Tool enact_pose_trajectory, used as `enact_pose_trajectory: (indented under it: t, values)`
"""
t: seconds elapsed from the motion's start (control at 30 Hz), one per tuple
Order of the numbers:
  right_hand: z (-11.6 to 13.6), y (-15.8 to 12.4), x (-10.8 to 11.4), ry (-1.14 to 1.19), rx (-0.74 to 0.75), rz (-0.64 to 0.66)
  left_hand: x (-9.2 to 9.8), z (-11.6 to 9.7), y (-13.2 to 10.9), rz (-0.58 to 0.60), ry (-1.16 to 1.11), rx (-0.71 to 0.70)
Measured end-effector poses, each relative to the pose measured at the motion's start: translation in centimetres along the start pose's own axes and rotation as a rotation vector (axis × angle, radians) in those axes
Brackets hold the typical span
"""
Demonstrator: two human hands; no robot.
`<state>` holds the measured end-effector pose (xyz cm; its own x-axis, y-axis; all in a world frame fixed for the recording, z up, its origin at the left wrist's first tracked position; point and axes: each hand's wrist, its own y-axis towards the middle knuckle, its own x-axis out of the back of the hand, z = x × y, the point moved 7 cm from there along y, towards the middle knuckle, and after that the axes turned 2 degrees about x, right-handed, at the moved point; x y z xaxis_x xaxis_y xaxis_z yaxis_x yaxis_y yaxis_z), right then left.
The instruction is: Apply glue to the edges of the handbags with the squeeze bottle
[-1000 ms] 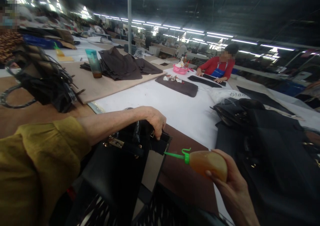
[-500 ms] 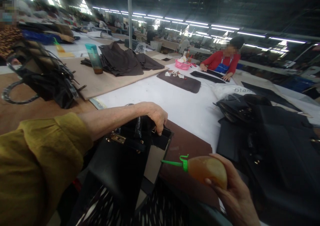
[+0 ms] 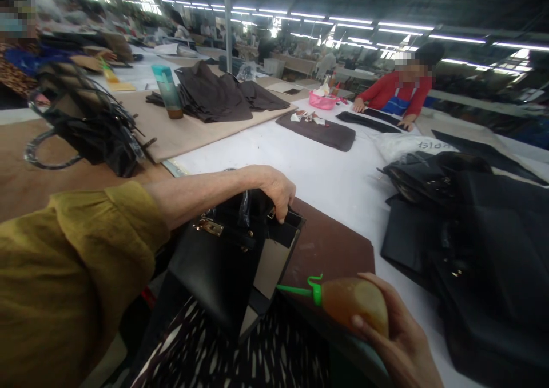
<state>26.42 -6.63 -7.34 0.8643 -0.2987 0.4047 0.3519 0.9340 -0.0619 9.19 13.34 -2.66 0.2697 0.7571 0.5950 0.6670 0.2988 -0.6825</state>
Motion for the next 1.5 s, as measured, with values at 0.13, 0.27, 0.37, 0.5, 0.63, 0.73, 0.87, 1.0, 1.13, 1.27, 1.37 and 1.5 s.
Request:
enact_pose_trajectory:
  t: [0.13,0.27,0.37,0.5,0.63,0.73,0.87,1.0,1.13,1.27,1.37,1.5]
  values:
    - [-0.3,0.8,1.2,-0.06,0.027,-0.009,0.0,0.0,0.1,0.011,0.015,0.019]
    - [-0.2,2.0,2.0,-0.09,0.094,-0.047,0.1,-0.2,0.0,0.017,0.014,0.016]
    - [0.6,2.3,2.3,-0.075,0.145,-0.155,0.1,-0.1,0.1,0.015,0.007,0.011]
    - [0.8,2.0,2.1,-0.046,0.157,-0.158,0.1,0.0,0.1,0.017,0.002,0.011]
    - [-0.2,1.3,1.4,-0.078,0.155,-0.052,0.3,-0.1,0.0,-0.009,0.016,0.013]
    - [-1.2,0.5,0.9,-0.053,0.12,-0.028,0.3,-0.3,-0.2,-0.019,0.036,0.01]
    - [-2.0,0.0,0.7,-0.007,0.085,-0.028,0.4,-0.4,-0.3,-0.016,0.041,0.014]
    - [-1.8,0.5,1.4,-0.057,0.134,-0.037,0.5,-0.5,-0.4,-0.02,0.046,0.013]
    - [-0.8,1.1,1.8,-0.023,0.165,-0.099,0.5,-0.5,-0.2,-0.013,0.038,0.013]
    - [-0.8,0.8,1.1,-0.015,0.168,-0.079,0.4,-0.5,-0.1,-0.009,0.052,0.003]
    - [-1.6,0.2,0.6,0.002,0.12,-0.066,0.5,-0.4,-0.1,-0.019,0.076,0.012]
    - [-2.1,-0.7,0.1,0.032,0.033,-0.079,0.5,-0.2,0.0,-0.025,0.088,0.018]
